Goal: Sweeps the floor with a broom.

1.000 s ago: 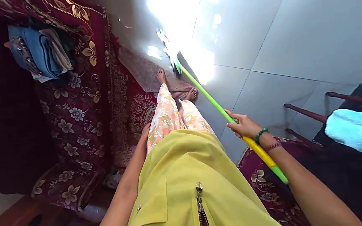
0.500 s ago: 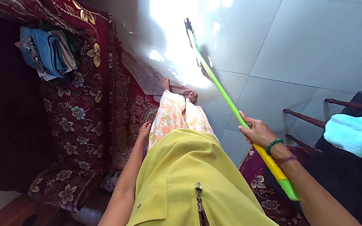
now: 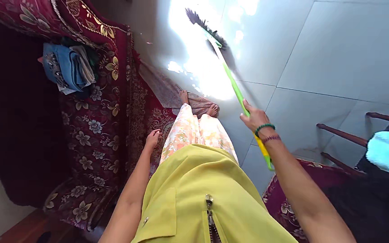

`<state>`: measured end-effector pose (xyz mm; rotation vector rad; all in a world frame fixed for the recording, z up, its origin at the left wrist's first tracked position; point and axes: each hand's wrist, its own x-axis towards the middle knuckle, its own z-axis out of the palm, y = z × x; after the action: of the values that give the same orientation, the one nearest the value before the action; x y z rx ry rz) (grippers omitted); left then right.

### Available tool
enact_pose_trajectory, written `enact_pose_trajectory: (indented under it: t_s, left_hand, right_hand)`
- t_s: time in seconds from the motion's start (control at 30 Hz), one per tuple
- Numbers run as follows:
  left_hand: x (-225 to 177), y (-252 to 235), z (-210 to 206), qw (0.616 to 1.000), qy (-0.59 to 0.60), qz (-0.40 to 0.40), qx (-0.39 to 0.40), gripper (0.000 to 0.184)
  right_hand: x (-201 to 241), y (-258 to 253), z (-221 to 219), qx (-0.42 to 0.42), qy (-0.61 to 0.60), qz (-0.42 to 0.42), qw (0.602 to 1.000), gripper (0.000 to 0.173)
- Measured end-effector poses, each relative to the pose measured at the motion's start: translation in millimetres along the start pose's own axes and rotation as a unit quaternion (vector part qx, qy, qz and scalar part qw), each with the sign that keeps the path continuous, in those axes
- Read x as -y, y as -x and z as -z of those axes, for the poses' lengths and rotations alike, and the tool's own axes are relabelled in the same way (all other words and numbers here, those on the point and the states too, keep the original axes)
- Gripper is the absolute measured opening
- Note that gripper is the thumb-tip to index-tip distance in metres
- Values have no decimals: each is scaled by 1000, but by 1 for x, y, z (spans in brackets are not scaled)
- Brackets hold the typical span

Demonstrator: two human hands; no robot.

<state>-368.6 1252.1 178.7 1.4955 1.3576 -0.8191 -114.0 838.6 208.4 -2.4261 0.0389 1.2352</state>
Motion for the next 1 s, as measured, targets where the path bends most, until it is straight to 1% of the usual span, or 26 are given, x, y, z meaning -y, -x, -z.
enact_pose_trajectory:
  t_s: [0.07,0.1,0.13,0.2,0.27,0.3,0.33,0.4,0.43,0.5,0.57,0.67,0.73,0.77,0.8,0.83,0.87,0.93,1.0]
  left_hand:
    - [9,-8,2,1000,15,12,1,41]
    - [15,-9,1,1000,21,18,4,41]
    - [22,-9,0,1000,20,23,7,41]
    - [43,-3,-4,999,-2,31,17,41]
    - [67,4,-8,998,-42,32,26,42]
    - [73,8,-11,997,-55,35,29,41]
    - [73,15,-14,996,-64,41,35,40]
    - [68,34,-21,995,-66,55,41,38]
    - [65,42,-24,995,-59,63,41,38]
    - [54,44,-29,997,-22,64,35,37]
    - [53,38,-31,998,4,57,27,37]
    - [37,16,-29,999,34,25,1,38]
    - [16,15,-22,997,69,9,-12,40]
    - [7,18,-17,996,83,8,-22,39]
    - [3,22,-12,995,94,6,-32,39]
    - [4,24,-9,994,103,5,-40,39]
    - [7,23,-8,993,111,4,-45,39]
    - [23,18,-12,992,116,10,-47,40]
    - [45,19,-20,992,111,26,-46,40]
  right_hand:
    - [-39,40,-26,69,-81,-53,993,65]
    - [-65,69,-46,87,-112,-79,987,61]
    - [-92,100,-66,77,-111,-98,986,58]
    - [-135,165,-98,26,-55,-106,992,55]
    - [-158,217,-123,-3,-19,-114,993,53]
    - [-167,228,-134,-9,-4,-120,993,53]
    - [-173,226,-142,3,4,-142,990,52]
    - [-169,197,-143,44,20,-188,981,50]
    - [-162,177,-139,54,25,-196,979,50]
    - [-134,114,-121,39,28,-172,984,51]
    - [-84,41,-90,29,10,-147,989,52]
    - [15,-78,-14,17,-22,-121,992,51]
    - [62,-133,32,2,-75,-110,991,50]
    - [72,-150,44,-5,-111,-98,989,52]
    - [74,-157,47,2,-149,-84,985,56]
    - [66,-155,44,15,-173,-70,982,59]
    - [53,-144,37,17,-165,-58,984,60]
    - [13,-98,16,-23,-101,-52,993,58]
    - [-34,-26,-13,-45,-50,-49,997,58]
